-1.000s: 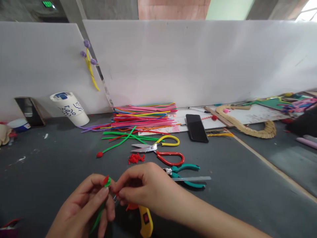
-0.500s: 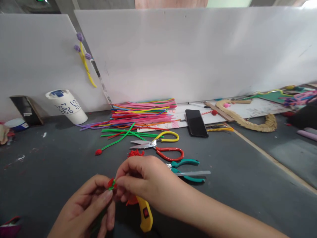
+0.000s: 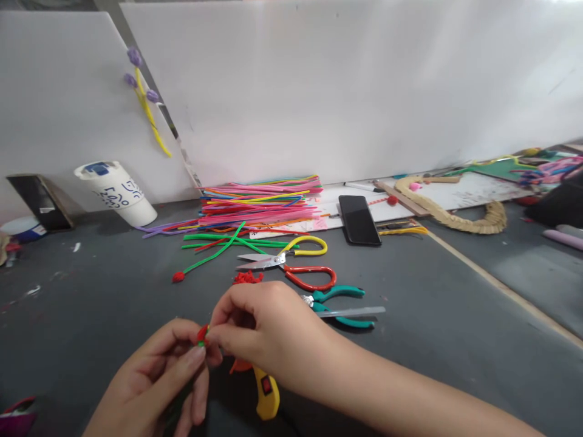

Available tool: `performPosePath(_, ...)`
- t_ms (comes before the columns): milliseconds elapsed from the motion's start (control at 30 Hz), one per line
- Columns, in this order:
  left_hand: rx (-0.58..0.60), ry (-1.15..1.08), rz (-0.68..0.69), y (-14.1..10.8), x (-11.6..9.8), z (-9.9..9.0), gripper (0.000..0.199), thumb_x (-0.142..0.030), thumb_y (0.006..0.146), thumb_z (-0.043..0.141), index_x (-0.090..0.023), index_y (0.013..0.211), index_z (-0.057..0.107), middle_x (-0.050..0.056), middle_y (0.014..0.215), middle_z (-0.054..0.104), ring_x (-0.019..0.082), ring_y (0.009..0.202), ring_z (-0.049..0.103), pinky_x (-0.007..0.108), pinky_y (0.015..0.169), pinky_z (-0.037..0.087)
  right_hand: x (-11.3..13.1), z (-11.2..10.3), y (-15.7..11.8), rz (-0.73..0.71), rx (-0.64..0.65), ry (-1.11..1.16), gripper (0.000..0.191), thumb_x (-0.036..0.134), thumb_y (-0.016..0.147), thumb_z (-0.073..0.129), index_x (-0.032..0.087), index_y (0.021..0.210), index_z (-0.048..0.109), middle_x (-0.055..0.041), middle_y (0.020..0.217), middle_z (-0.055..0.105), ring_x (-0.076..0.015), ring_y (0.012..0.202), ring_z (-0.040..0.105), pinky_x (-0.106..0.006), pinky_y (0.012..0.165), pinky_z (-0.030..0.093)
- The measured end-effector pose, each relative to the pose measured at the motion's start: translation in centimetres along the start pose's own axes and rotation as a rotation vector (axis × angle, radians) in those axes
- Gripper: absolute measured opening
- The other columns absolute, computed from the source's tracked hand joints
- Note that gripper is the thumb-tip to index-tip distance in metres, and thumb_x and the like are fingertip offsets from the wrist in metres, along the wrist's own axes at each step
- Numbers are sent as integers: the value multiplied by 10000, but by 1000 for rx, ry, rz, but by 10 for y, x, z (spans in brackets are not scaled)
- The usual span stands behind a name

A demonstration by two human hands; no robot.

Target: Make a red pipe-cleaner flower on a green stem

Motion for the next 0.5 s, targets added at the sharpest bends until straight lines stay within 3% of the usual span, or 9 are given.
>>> performPosePath(500, 33, -6, -10, 0, 0, 1, 356, -524, 737, 716, -187, 752, 603, -33, 406, 609, 36, 273, 436, 106, 313, 312, 2, 2, 0, -68, -29, -41, 92, 224, 839, 606, 200, 752, 588, 31, 658, 687, -105, 576, 598, -176, 520, 442)
Point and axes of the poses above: each hand's wrist, its own y-axis towards the middle knuckle, its own z-axis out of the palm, x = y × z, the point moved 5 cm from there along y, towards the middle knuckle
